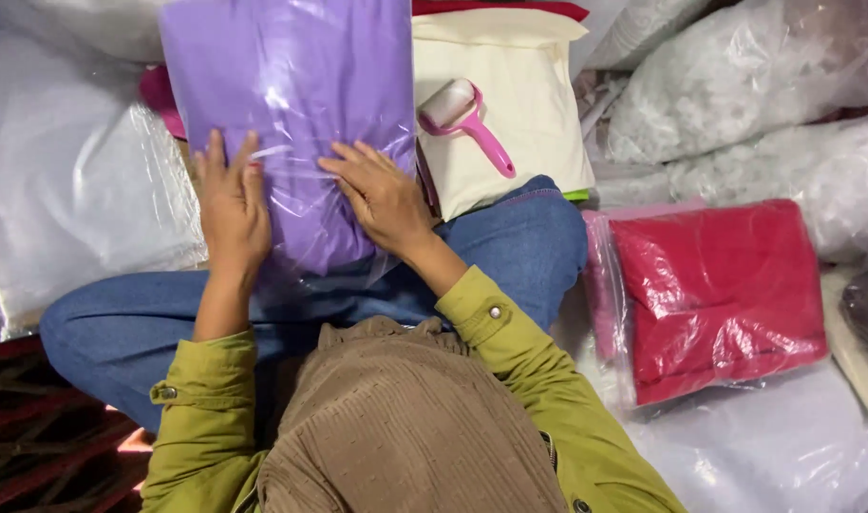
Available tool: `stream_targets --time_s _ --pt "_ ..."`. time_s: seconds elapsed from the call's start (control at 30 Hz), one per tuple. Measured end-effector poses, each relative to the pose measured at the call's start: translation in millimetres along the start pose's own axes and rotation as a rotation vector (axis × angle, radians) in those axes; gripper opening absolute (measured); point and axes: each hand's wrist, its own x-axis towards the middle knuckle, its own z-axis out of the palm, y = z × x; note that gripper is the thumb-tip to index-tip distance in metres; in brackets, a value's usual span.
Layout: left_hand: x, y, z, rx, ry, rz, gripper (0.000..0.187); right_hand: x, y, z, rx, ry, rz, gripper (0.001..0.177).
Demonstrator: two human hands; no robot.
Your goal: The person places a purple pillow into a clear plastic bag and carefully seals the zip-lock closure by hand.
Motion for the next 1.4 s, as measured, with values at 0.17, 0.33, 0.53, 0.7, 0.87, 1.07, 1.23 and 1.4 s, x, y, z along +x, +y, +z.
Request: stream_targets --time_s 0.17,0.33,0.53,0.7,0.87,1.07,1.23,1.4 --pt "-30 -66 44 0.196 -0.488 -0.282 0.056 -45 54 57 -0.356 -0.420 0.485 0.034" --pt "0 -60 44 0.102 -0.300 -0.325 0.067 9 25 60 -0.272 -0.298 0.352 0.053" --pt "11 -82 82 0.351 -0.440 -0.288 0.079 2 82 107 -0.485 -0.494 0.387 0.061" --pt "47 -79 82 0.311 -0.330 -0.301 0.074 44 81 102 -0.505 -0.486 0.500 0.063" --pt "57 -91 102 0.325 -0.282 -0.302 0.079 56 97 117 -0.542 -0.479 0.458 0.063" --pt "86 -92 102 0.342 -0.362 -0.457 0.075 83 107 120 -0.523 -0.592 0.537 0.061" --pt "102 -114 119 0.326 -0.309 -0.352 0.070 99 121 141 -0.556 -0.472 0.512 0.060" --pt "121 -110 119 0.362 -0.399 -0.457 0.071 114 142 142 -0.551 -0.628 0.584 0.060"
